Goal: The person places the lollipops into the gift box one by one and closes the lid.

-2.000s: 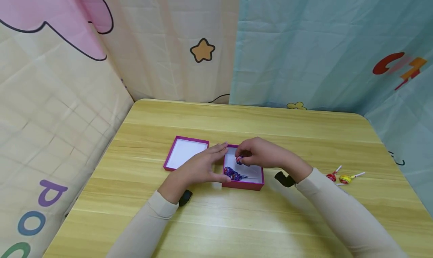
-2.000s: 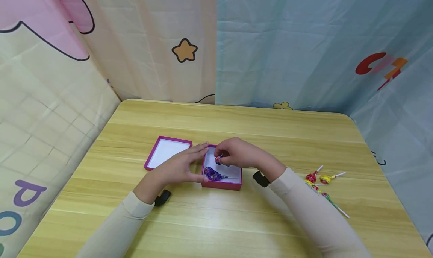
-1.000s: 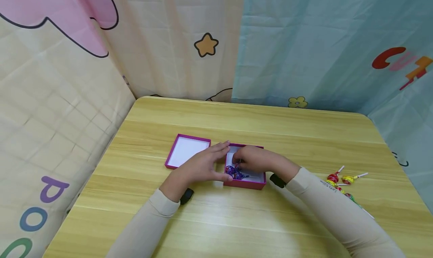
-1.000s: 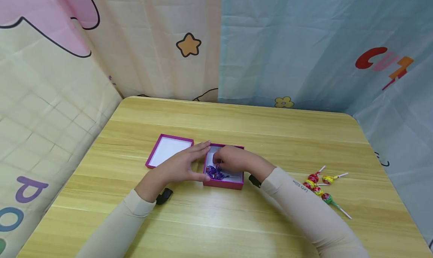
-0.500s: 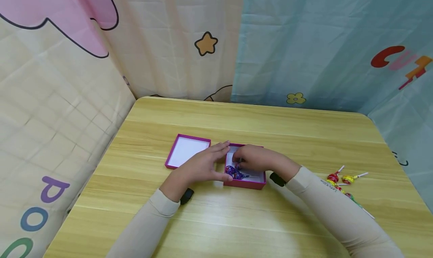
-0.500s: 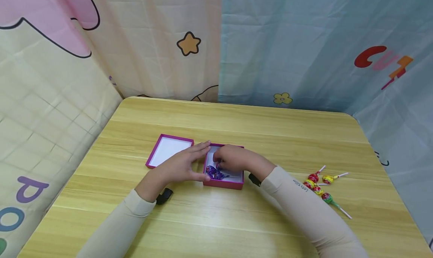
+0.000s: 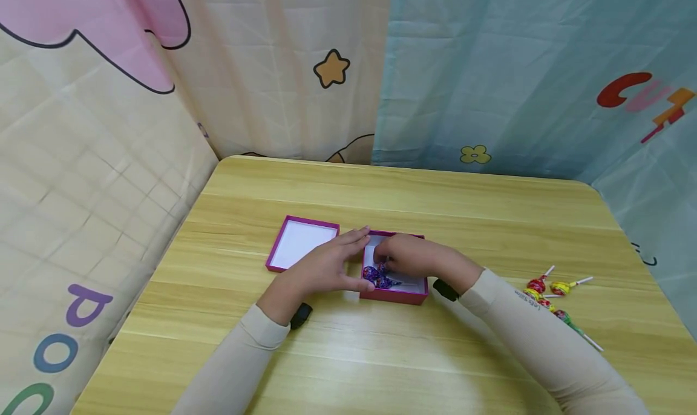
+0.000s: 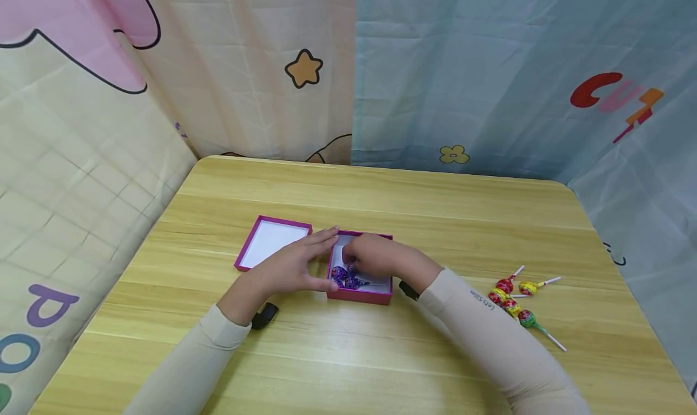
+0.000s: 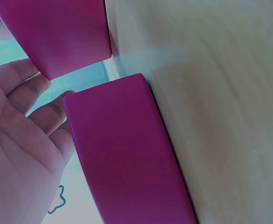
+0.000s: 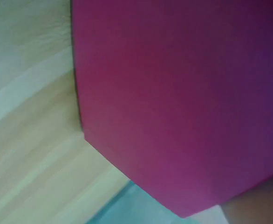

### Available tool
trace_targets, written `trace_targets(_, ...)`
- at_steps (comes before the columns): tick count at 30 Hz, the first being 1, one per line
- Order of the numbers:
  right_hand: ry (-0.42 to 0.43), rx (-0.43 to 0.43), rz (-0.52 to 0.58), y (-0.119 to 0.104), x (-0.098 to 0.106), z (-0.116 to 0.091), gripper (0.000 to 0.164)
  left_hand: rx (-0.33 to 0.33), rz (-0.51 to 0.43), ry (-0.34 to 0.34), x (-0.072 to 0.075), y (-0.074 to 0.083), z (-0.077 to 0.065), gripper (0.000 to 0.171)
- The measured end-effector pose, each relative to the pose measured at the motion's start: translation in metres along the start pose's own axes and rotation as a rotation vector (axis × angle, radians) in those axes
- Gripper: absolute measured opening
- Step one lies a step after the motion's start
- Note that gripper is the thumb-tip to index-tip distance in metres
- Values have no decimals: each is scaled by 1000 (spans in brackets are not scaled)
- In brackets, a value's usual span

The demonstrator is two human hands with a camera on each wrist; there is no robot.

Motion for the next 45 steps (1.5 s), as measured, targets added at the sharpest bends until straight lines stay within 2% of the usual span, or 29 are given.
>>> trace_targets(6, 11, 17, -45, -2, 1, -3, 12, 2, 6, -3, 0, 1, 0, 102)
trace_targets(13, 21, 20, -31, 0, 4, -5, 18, 3, 14, -5, 0, 1, 0, 102)
trace_targets(19, 70, 25, 3, 1, 16, -15, 21, 16, 17, -7, -1, 1, 1, 103)
trace_targets(25, 152, 14, 47, 5, 37, -37, 23, 25, 26, -9, -1, 1, 1, 104)
trace_targets(33, 230, -11, 84, 18, 63, -76, 22, 29, 23, -2, -1, 0, 1, 104)
trace_targets(37, 256, -54, 96, 34, 70, -99, 22, 11, 24, 0, -2, 1, 1, 104)
trace_targets(45, 264, -193, 100, 68, 75, -138, 23, 28, 25, -7, -1, 0, 0, 104)
Point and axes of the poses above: each hand's wrist, its own z-axis towards the middle knuckle, its own x-axis out of the back of the hand, y = z × x, the point moved 9 cm from there along z, towards the middle knuckle, and after that the axes turned 5 degrees about -x, right-handed, at the moved point
